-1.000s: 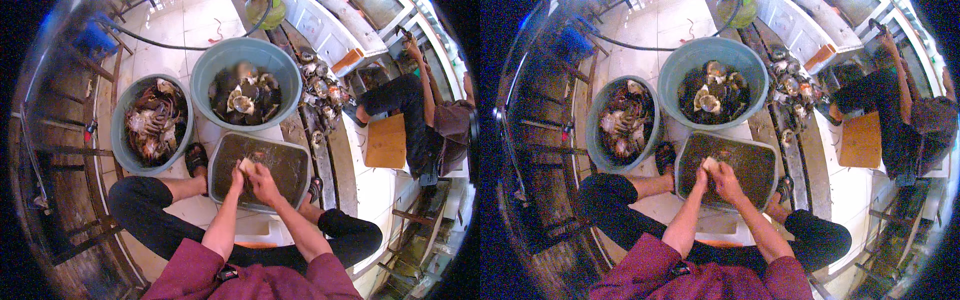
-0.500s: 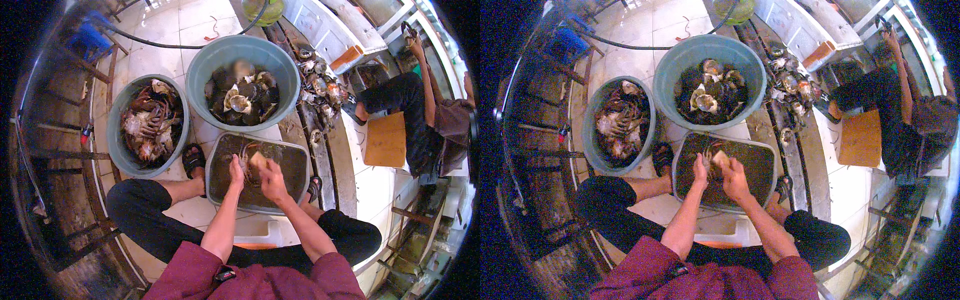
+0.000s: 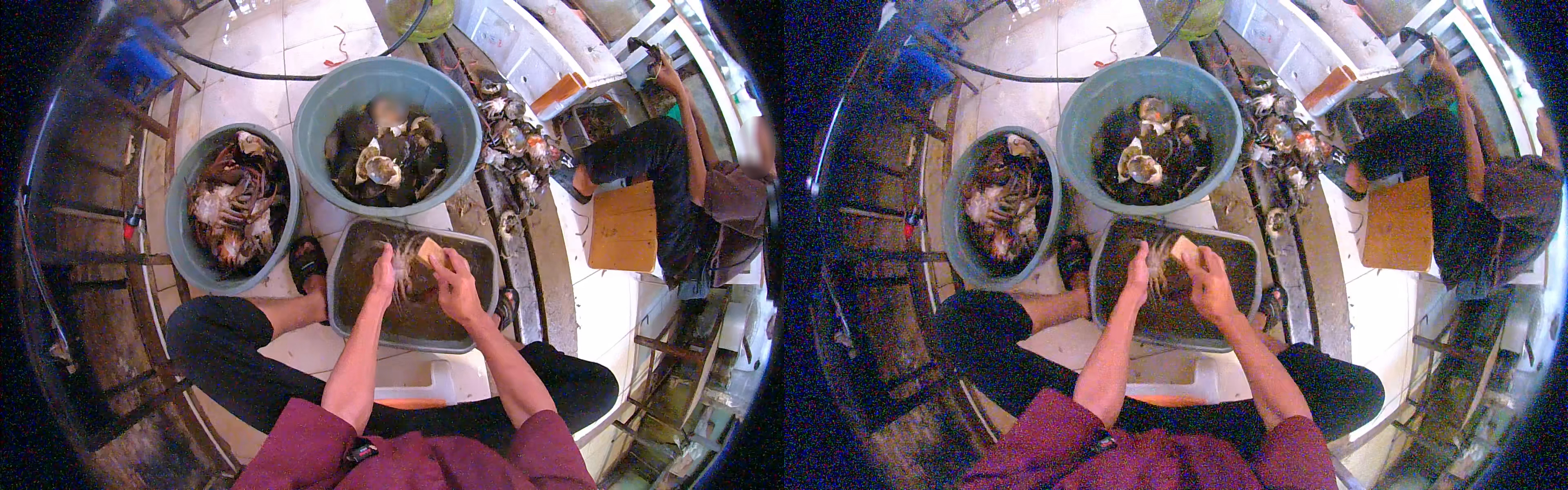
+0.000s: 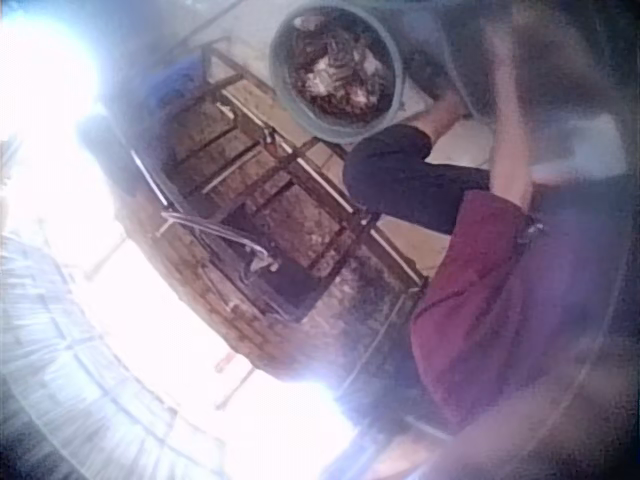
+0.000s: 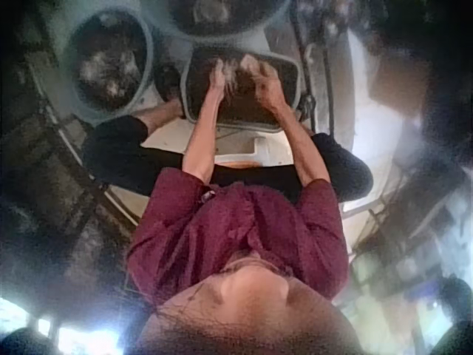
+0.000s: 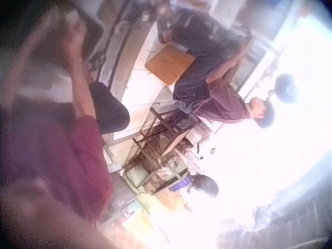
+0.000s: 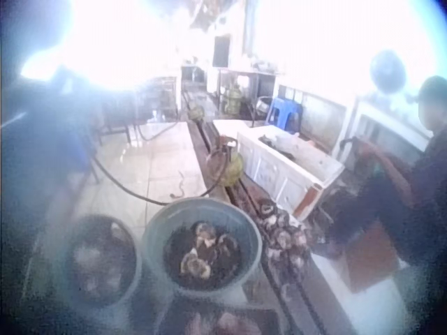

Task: The person sits on a low stool and cleans crabs using a small wooden block. They scrub the shell of each crab over a rectangular tray and then place the cleaned crab into a large blue basin. Another person is visible in the background working with seafood.

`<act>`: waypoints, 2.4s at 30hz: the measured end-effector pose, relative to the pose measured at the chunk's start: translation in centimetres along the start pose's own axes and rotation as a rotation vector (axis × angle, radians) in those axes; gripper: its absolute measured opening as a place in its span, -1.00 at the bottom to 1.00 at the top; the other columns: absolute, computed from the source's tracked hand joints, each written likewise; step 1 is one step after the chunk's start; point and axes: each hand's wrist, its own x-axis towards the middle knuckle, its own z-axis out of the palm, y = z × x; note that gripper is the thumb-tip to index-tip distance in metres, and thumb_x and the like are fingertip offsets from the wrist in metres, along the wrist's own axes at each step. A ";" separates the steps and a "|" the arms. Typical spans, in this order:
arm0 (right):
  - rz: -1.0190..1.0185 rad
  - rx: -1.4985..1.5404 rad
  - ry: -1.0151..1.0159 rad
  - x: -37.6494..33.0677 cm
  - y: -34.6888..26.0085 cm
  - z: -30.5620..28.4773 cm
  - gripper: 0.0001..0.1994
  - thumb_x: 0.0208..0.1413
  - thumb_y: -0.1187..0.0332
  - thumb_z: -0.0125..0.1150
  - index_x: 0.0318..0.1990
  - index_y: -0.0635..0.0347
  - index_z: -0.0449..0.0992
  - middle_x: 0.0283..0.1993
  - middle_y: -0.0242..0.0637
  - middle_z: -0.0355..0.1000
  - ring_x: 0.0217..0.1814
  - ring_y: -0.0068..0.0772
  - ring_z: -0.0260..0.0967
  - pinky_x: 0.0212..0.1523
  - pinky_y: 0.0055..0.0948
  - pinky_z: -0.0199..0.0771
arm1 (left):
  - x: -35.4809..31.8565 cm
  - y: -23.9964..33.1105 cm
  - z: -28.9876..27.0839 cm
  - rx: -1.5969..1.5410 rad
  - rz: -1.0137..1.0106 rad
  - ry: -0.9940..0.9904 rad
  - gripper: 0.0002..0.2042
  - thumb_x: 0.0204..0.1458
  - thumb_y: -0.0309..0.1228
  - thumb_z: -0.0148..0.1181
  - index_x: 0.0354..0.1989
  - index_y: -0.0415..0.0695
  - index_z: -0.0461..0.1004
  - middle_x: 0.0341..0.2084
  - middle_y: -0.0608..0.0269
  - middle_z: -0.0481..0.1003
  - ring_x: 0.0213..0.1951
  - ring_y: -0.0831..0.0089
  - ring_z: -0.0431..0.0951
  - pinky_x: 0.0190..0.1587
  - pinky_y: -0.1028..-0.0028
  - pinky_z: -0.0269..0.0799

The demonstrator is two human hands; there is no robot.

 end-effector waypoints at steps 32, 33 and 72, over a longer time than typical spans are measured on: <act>-0.361 -0.131 -0.097 3.0 -2.2 -4.4 -0.38 -0.28 0.63 0.17 0.11 0.14 0.43 0.13 0.16 0.25 0.15 0.26 0.21 0.15 -0.03 0.26 | -5.4 4.5 3.3 0.497 0.420 -0.227 -0.71 -0.20 -0.51 0.39 -0.25 -0.27 0.52 -0.40 0.30 0.55 -0.30 0.60 0.46 -0.22 0.46 0.45; -0.329 -0.143 -0.103 2.9 -2.3 -4.2 -0.37 -0.28 0.65 0.15 0.12 0.14 0.43 0.13 0.17 0.24 0.15 0.26 0.20 0.16 -0.03 0.25 | -5.5 5.0 3.5 0.487 0.442 -0.216 -0.71 -0.21 -0.51 0.39 -0.25 -0.27 0.52 -0.40 0.31 0.55 -0.30 0.61 0.46 -0.22 0.46 0.44; -0.396 -0.141 0.079 7.4 -8.0 -8.0 -0.39 -0.16 0.68 0.06 0.15 0.00 0.41 0.21 0.11 0.18 0.23 0.22 0.15 0.24 -0.06 0.18 | -6.4 12.7 6.5 -0.210 0.287 -0.426 -0.66 0.11 -0.31 0.02 0.02 -0.19 0.38 -0.19 0.20 0.52 -0.12 0.40 0.52 -0.02 0.41 0.42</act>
